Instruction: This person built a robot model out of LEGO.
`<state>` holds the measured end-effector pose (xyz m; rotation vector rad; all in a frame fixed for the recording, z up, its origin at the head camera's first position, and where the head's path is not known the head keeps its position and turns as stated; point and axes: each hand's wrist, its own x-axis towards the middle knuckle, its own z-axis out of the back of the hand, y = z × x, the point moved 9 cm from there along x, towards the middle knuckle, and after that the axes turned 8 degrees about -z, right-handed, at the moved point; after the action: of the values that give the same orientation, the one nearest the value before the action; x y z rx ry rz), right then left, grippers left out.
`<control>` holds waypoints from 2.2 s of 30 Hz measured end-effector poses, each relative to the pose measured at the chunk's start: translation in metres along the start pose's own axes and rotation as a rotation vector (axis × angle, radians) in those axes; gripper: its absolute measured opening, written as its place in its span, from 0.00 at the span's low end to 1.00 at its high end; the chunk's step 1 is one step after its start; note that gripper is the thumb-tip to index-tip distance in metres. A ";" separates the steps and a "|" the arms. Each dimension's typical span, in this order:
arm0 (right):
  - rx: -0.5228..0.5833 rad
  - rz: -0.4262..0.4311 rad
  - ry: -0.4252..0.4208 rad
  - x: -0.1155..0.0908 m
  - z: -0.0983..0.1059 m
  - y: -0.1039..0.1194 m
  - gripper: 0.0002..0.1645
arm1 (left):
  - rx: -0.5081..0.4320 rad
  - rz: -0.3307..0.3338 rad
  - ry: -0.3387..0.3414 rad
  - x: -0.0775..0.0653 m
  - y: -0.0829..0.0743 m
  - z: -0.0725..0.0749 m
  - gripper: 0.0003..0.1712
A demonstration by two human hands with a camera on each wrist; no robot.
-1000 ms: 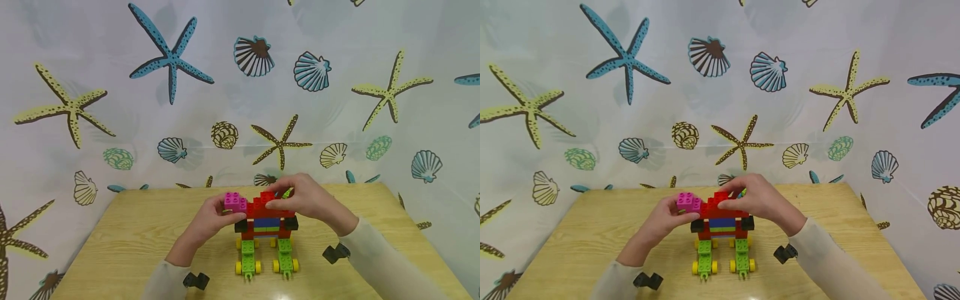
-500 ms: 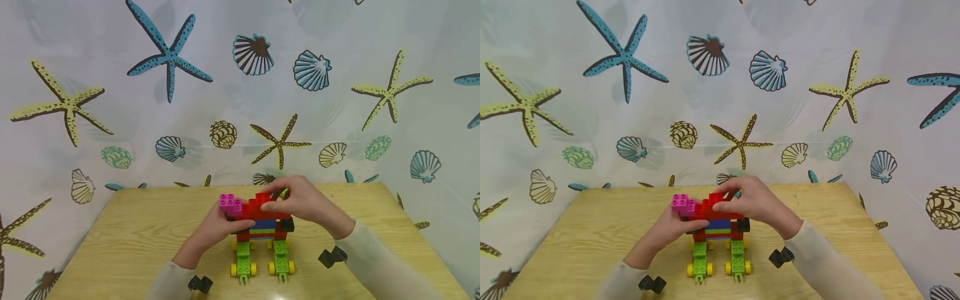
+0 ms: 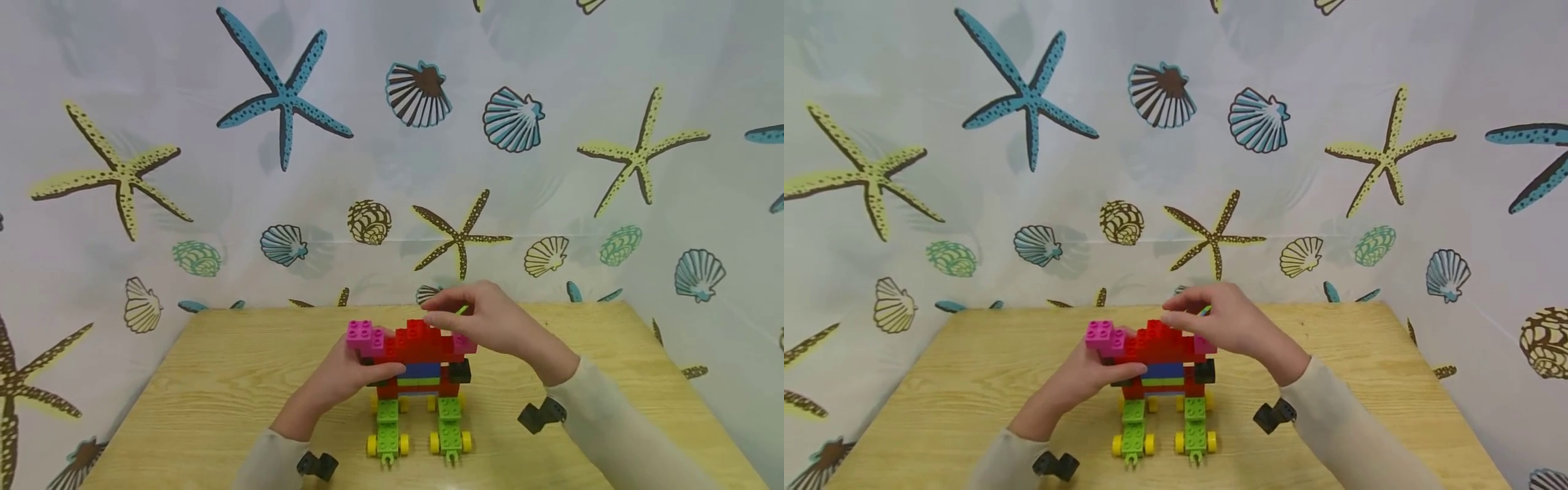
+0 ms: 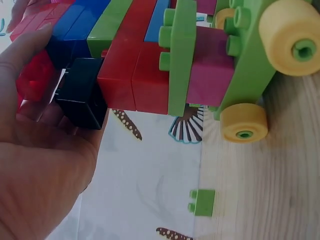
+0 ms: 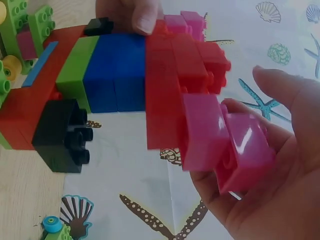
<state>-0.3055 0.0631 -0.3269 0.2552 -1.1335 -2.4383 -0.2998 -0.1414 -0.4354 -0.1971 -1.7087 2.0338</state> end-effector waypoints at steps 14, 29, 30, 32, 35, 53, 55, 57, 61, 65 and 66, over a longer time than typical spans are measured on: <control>0.138 -0.029 0.014 0.040 -0.025 -0.033 0.19 | 0.157 0.061 -0.019 -0.034 0.009 0.064 0.36; 0.281 -0.125 0.054 0.086 -0.101 -0.069 0.22 | 0.274 0.071 -0.031 -0.070 0.017 0.132 0.37; 0.281 -0.125 0.048 0.088 -0.105 -0.070 0.22 | 0.282 0.070 -0.035 -0.072 0.016 0.135 0.38; 0.272 -0.128 0.037 0.093 -0.112 -0.073 0.23 | 0.282 0.070 -0.040 -0.075 0.016 0.141 0.38; 0.259 -0.130 0.030 0.102 -0.124 -0.078 0.25 | 0.291 0.070 -0.049 -0.079 0.017 0.148 0.39; 0.266 -0.209 -0.037 0.130 -0.156 -0.103 0.30 | 0.355 0.174 -0.124 -0.106 0.025 0.189 0.47; 0.251 -0.201 -0.041 0.132 -0.157 -0.101 0.30 | 0.365 0.178 -0.137 -0.109 0.025 0.195 0.46; 0.242 -0.194 -0.046 0.135 -0.160 -0.100 0.29 | 0.376 0.180 -0.151 -0.112 0.026 0.200 0.46; 0.228 -0.190 -0.055 0.137 -0.163 -0.097 0.29 | 0.388 0.195 -0.168 -0.115 0.026 0.205 0.49; 0.208 -0.189 -0.059 0.138 -0.164 -0.093 0.29 | 0.387 0.208 -0.176 -0.116 0.025 0.206 0.50; 0.203 -0.189 -0.062 0.139 -0.164 -0.092 0.29 | 0.387 0.209 -0.174 -0.116 0.025 0.206 0.50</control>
<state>-0.4011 -0.0602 -0.5012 0.3655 -1.4459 -2.5082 -0.2875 -0.3789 -0.4371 -0.0734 -1.3987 2.5555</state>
